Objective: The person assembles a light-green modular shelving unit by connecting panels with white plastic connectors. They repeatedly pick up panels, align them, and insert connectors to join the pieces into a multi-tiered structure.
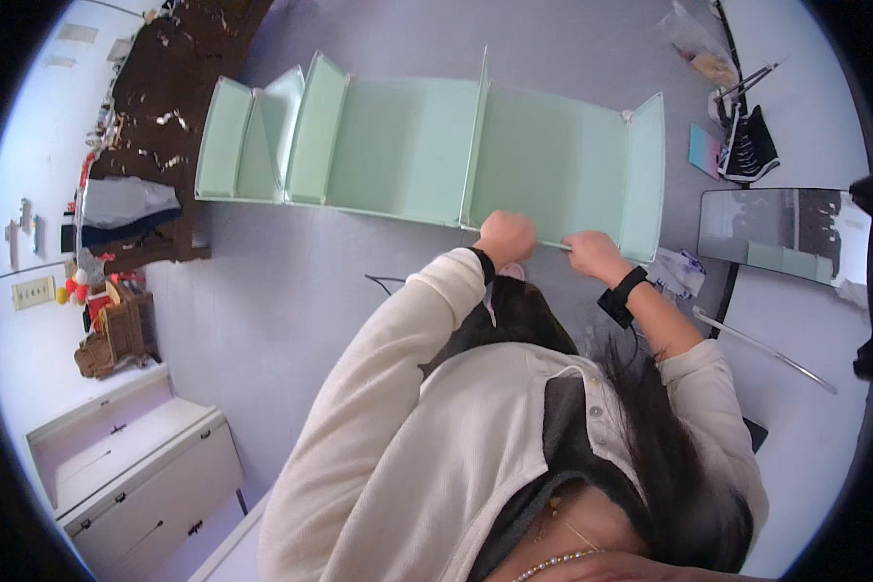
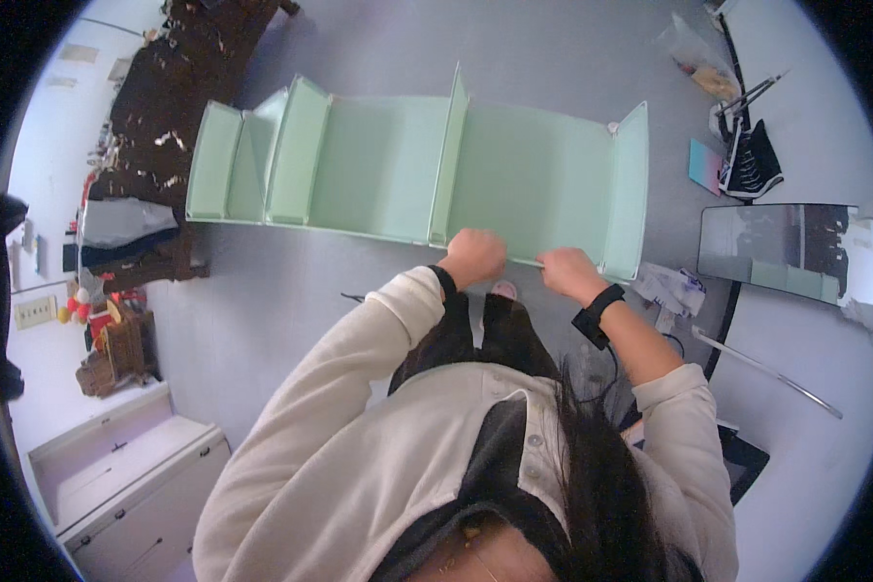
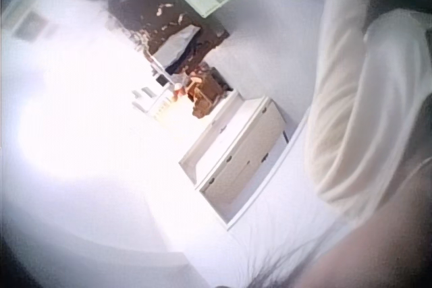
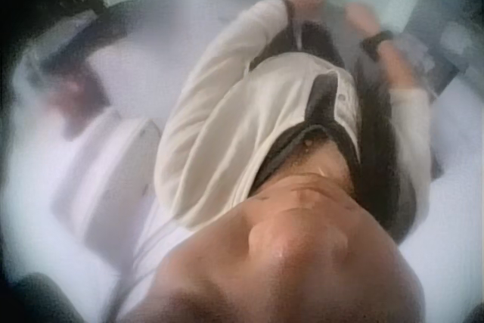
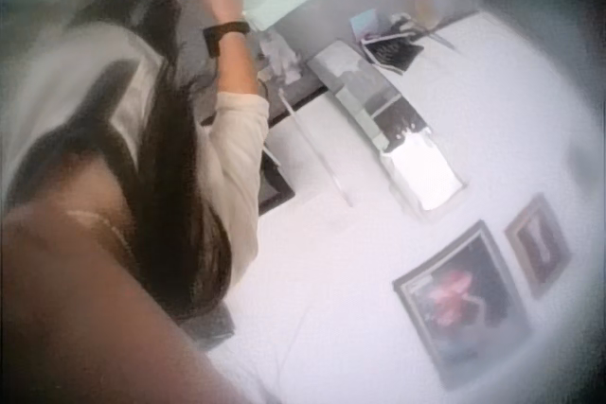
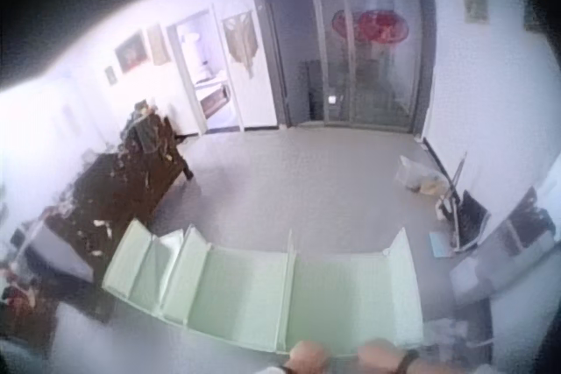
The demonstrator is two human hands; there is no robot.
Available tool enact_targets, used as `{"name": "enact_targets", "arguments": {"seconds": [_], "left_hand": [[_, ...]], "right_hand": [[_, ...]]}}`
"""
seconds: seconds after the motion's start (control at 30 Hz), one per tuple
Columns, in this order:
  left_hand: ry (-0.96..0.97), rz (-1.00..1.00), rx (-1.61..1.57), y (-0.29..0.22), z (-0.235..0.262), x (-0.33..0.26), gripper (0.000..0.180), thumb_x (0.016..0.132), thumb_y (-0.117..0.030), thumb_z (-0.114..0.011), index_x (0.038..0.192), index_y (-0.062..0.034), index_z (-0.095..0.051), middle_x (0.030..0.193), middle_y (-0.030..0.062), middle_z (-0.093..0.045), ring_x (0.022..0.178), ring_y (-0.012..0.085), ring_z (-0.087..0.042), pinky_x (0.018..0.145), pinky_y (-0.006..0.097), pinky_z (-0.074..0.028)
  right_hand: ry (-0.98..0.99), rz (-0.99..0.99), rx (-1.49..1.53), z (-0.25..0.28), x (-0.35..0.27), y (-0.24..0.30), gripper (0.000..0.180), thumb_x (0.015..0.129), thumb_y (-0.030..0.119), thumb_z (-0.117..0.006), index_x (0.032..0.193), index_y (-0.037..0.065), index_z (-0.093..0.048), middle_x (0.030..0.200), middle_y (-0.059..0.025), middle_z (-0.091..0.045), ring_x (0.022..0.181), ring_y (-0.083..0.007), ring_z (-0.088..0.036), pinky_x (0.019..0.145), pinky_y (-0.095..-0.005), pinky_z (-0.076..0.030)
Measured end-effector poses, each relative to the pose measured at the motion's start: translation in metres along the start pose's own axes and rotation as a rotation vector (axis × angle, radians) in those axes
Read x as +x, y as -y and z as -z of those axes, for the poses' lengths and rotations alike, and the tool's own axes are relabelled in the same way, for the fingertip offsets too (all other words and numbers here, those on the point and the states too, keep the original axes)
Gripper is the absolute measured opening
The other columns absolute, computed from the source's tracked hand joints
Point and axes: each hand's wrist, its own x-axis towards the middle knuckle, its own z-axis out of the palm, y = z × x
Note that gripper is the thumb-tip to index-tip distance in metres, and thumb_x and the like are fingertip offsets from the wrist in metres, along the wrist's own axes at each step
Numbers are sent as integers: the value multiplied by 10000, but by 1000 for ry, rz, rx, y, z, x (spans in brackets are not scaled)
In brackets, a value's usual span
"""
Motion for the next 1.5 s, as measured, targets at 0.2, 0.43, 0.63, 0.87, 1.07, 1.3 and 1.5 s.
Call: {"name": "enact_targets", "arguments": {"seconds": [0.2, 0.43, 0.63, 0.87, 1.07, 1.3, 1.5], "left_hand": [[-19, -6, 20, 1, -1, 3, 145, 741, -210, -633, 701, -97, -715, 743, 126, -699, 687, 299, -702, 580, 407, -542], [91, 78, -46, -3, -1, 10, 146, 759, -193, -627, 764, -98, -736, 802, 118, -714, 774, 278, -709, 639, 396, -550], [-81, -96, -153, -1, 4, -8, 255, 745, -280, -693, 936, -112, -704, 923, 97, -688, 910, 305, -669, 749, 421, -544], [-652, -265, -512, 34, 18, -104, 273, 790, -217, -693, 1030, -94, -657, 978, 81, -649, 917, 299, -616, 781, 435, -507], [-473, 64, -540, 135, -1, -262, 182, 842, -182, -650, 995, -86, -675, 915, 103, -659, 860, 317, -630, 735, 433, -514], [-715, 155, -1283, 212, 102, -441, 171, 923, -34, -592, 1056, -25, -699, 925, 96, -670, 860, 182, -664, 754, 311, -526], [-1192, -107, -673, 197, 256, -570, 184, 825, -30, -594, 977, -93, -679, 799, 34, -602, 678, 187, -566, 639, 323, -484]], "right_hand": [[10, -23, -9, -2, 4, -5, 186, 799, 151, -591, 937, 72, -688, 785, -212, -660, 765, -395, -646, 685, -503, -505], [-6, -24, 41, 4, 2, -4, 156, 811, 144, -563, 886, 49, -661, 804, -206, -662, 781, -412, -638, 711, -513, -505], [42, -51, 18, 13, 0, 8, 208, 854, 244, -609, 931, 66, -684, 884, -200, -673, 853, -403, -633, 741, -486, -502], [-203, -4, 305, 34, -20, 25, 353, 842, 266, -699, 1085, 11, -673, 1074, -163, -682, 1026, -327, -643, 901, -387, -492], [-459, -71, 256, 55, 14, 116, 219, 904, 187, -642, 1011, 3, -692, 979, -155, -698, 903, -290, -676, 813, -366, -516], [-453, 319, 103, 56, 115, 323, 118, 844, 132, -686, 858, 14, -691, 817, -142, -683, 750, -302, -657, 684, -366, -506], [-375, 420, 100, 59, 182, 428, 128, 827, 140, -714, 788, 23, -679, 738, -120, -667, 654, -274, -640, 597, -359, -485]]}}
